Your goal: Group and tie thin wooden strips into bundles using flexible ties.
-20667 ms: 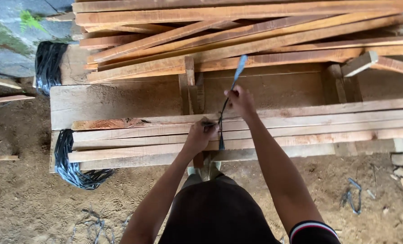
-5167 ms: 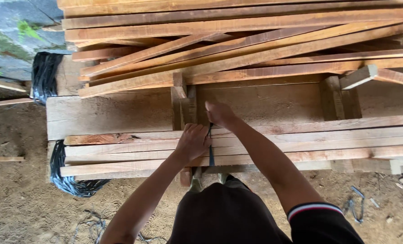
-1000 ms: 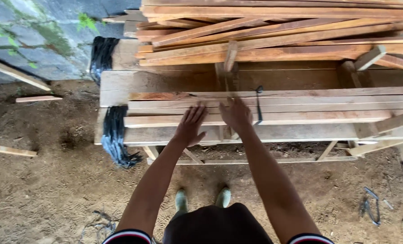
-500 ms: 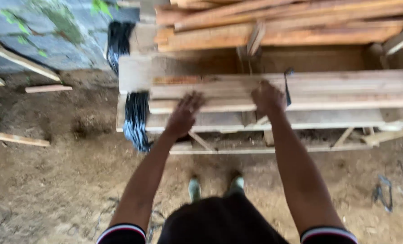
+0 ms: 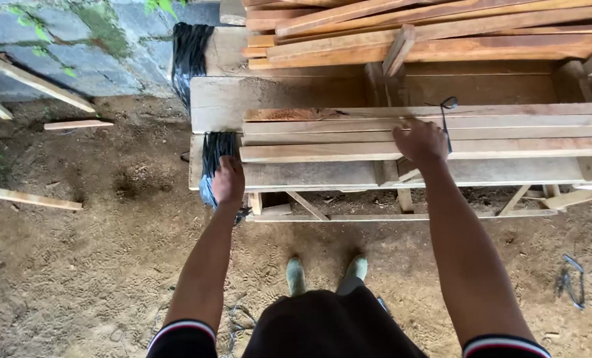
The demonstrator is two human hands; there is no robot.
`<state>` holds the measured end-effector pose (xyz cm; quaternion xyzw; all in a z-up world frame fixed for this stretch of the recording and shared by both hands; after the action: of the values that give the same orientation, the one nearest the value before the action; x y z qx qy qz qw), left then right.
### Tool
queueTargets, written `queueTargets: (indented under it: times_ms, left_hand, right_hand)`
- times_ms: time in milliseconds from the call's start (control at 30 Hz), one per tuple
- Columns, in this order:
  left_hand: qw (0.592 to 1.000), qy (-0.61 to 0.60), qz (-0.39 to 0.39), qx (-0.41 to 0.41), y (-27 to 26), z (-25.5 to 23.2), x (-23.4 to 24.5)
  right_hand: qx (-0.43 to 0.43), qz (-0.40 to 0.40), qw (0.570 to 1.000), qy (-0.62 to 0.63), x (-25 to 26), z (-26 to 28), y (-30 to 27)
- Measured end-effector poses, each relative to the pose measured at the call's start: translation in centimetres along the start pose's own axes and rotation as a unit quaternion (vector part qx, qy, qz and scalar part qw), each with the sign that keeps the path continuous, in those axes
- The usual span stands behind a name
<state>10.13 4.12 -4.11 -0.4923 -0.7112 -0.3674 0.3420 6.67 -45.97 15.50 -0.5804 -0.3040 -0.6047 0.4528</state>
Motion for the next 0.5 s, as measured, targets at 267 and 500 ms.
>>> queueTargets:
  times_ms: [267, 500]
  left_hand:
    - [0.974, 0.141, 0.156, 0.088, 3.9, 3.2, -5.8]
    - [0.981, -0.059, 0.109, 0.152, 4.1, 3.8, -2.7]
  right_hand:
    - [-0.015, -0.025, 0.999, 0.045, -1.8, -2.6, 1.6]
    - [-0.021, -0.026, 0.997, 0.064, -2.2, -2.8, 2.2]
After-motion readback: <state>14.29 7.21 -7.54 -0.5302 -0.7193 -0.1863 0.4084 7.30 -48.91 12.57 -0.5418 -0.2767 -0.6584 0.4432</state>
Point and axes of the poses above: each hand's wrist, its own y-axis towards the middle knuckle, its own x-axis out of the back of the hand, z = x × y, the point moved 7 cm from there along y, towards the middle knuckle, and after that the axes turned 2 degrees about z, right-handed, at the moved point
